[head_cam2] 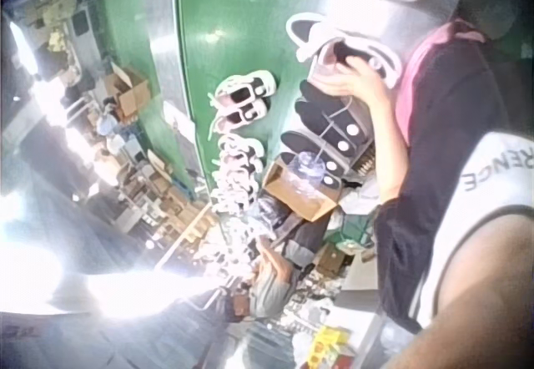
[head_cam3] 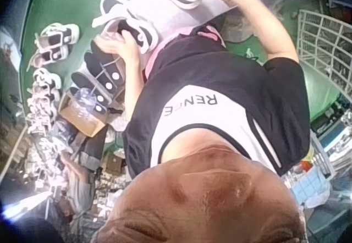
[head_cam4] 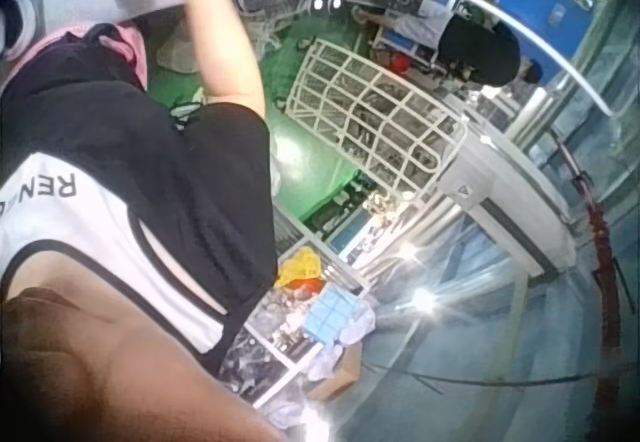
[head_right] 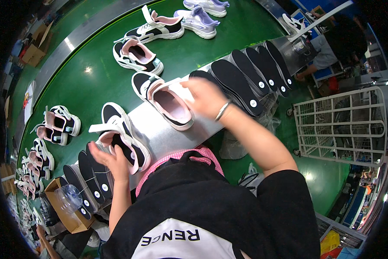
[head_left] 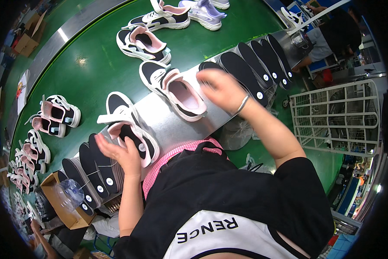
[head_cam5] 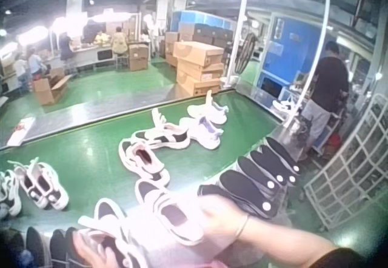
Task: The person picks up insoles from a shelf and a conveyor belt and inserts them into several pairs of sneakers, pressing them down into the footbed.
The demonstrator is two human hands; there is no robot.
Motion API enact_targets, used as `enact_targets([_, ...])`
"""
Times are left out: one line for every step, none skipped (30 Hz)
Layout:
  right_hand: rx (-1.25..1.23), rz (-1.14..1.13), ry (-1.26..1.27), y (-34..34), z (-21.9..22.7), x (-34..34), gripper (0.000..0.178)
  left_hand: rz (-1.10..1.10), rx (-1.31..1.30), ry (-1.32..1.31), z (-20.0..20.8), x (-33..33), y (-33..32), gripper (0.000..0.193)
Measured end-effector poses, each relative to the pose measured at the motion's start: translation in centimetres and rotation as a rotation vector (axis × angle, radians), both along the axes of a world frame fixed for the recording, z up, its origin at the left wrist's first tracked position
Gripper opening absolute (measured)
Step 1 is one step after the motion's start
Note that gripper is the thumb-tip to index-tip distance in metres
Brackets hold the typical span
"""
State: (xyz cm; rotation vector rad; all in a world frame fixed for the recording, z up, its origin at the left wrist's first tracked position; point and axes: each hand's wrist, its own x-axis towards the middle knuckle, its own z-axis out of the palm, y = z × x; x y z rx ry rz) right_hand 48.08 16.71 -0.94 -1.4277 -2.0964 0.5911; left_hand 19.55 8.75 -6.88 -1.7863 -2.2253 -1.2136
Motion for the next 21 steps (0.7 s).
enact_targets([-0.03,-0.16,0.035,0.8,-0.3,2.8,0.031,-0.059,0.103,0.014,1.3,0.7,0.2,0.062])
enact_targets([0.0,-0.304,-0.147,1.1,-1.6,6.4,0.035,-0.196,0.144,0.042,2.5,1.5,0.6,0.066])
enact_targets([-0.009,-0.415,-0.312,0.4,-3.5,9.7,0.039,-0.329,0.186,0.071,3.6,2.4,1.3,0.069])
enact_targets([-0.014,-0.519,-0.478,0.1,-5.0,12.3,0.044,-0.457,0.229,0.1,4.1,3.5,2.1,0.073])
enact_targets([-0.143,-0.585,-0.559,-0.3,-5.5,13.3,0.047,-0.549,0.185,-0.017,4.5,4.9,3.2,0.073])
enact_targets([-0.275,-0.646,-0.642,-0.9,-5.9,13.6,0.052,-0.637,0.139,-0.136,4.7,6.5,4.6,0.073])
enact_targets([-0.309,-0.66,-0.598,-1.2,-6.1,13.7,0.053,-0.612,0.103,-0.136,4.4,7.9,6.1,0.07])
enact_targets([-0.343,-0.677,-0.556,-1.4,-6.2,13.9,0.054,-0.591,0.068,-0.138,3.7,9.1,7.5,0.067])
enact_targets([-0.347,-0.661,-0.537,-1.3,-6.6,14.4,0.057,-0.602,-0.029,-0.133,2.6,9.9,9.0,0.059])
enact_targets([-0.32,-0.65,-0.534,-1.3,-6.5,14.5,0.057,-0.619,-0.125,-0.132,1.5,10.4,10.2,0.051])
enact_targets([-0.339,-0.663,-0.536,-1.2,-6.0,14.3,0.057,-0.601,-0.204,-0.159,1.0,10.5,11.0,0.046])
enact_targets([-0.357,-0.675,-0.539,-1.1,-5.1,14.0,0.057,-0.583,-0.282,-0.187,0.5,10.4,11.5,0.04])
enact_targets([-0.359,-0.692,-0.584,-1.3,-4.3,13.8,0.059,-0.522,-0.229,-0.261,0.7,10.7,11.2,0.033])
enact_targets([-0.234,-0.676,-0.554,-1.5,-4.3,14.5,0.053,-0.501,-0.282,-0.291,1.0,10.7,11.0,0.033])
enact_targets([-0.179,-0.643,-0.412,-1.5,-4.1,15.3,0.046,-0.48,-0.334,-0.32,1.4,10.7,10.8,0.033])
enact_targets([-0.129,-0.61,-0.27,-1.7,-3.7,15.7,0.039,-0.459,-0.389,-0.348,1.8,10.6,10.5,0.034])
enact_targets([-0.423,-0.598,0.239,-1.6,-1.4,13.5,0.028,-0.426,-0.371,-0.392,1.6,10.4,10.1,0.034])
enact_targets([-0.624,-0.588,0.504,-1.9,1.0,11.0,0.025,-0.403,-0.384,-0.411,1.3,10.2,9.7,0.034])
enact_targets([-0.709,-0.462,0.555,-2.5,2.8,8.9,0.023,-0.387,-0.393,-0.432,1.1,10.3,9.4,0.034])
enact_targets([-0.786,-0.34,0.603,-3.1,4.2,7.0,0.021,-0.376,-0.398,-0.454,0.9,10.4,9.2,0.034])
enact_targets([-0.912,-0.272,0.537,-3.6,5.3,5.2,0.02,-0.349,-0.396,-0.44,0.8,10.5,9.1,0.035])
